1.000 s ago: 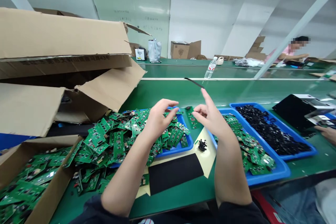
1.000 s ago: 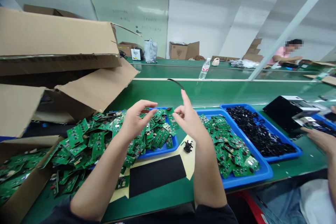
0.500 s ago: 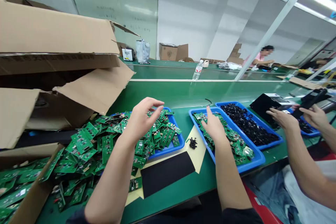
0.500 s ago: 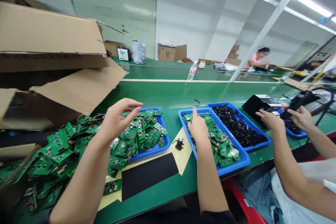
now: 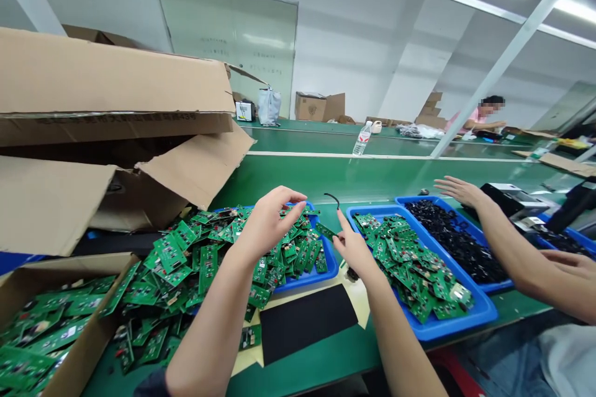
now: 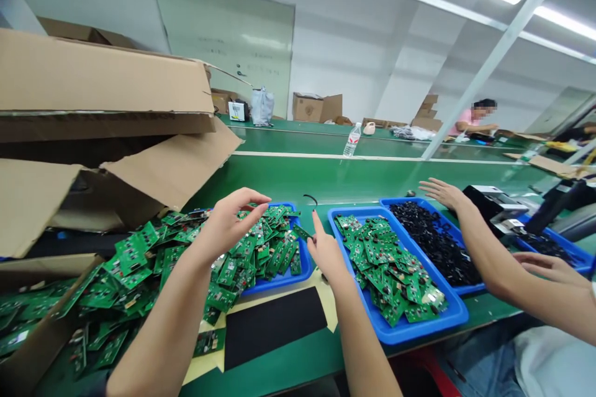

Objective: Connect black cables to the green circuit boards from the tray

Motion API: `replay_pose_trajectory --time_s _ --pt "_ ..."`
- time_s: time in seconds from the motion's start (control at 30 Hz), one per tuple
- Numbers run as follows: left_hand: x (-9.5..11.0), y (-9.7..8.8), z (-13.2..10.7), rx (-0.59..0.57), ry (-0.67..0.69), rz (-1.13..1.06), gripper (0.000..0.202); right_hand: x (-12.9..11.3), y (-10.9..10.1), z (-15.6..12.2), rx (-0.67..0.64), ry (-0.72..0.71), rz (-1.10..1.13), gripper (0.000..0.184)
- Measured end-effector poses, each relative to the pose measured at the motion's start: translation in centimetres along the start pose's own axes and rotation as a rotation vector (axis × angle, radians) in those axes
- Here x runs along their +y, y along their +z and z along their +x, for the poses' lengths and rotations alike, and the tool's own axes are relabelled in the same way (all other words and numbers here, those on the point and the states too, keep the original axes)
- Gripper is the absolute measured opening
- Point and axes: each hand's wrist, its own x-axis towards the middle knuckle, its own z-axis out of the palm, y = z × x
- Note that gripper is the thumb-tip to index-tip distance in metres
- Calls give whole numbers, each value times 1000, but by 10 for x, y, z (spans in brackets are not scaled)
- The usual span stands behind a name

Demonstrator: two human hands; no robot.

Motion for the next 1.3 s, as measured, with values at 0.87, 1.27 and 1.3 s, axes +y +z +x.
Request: replay_pose_trajectory --time_s 0.87,1.27,1.3 --pt "27 -11 -13 209 -333 -769 20 -101 -62 -1 114 -415 1081 65" --pt "21 -21 -15 -154 -198 -43 24 -85 -64 13 -32 -588 707 47" --pt "21 -20 -15 -208 -206 -5 20 -85 -65 13 -48 -601 693 47"
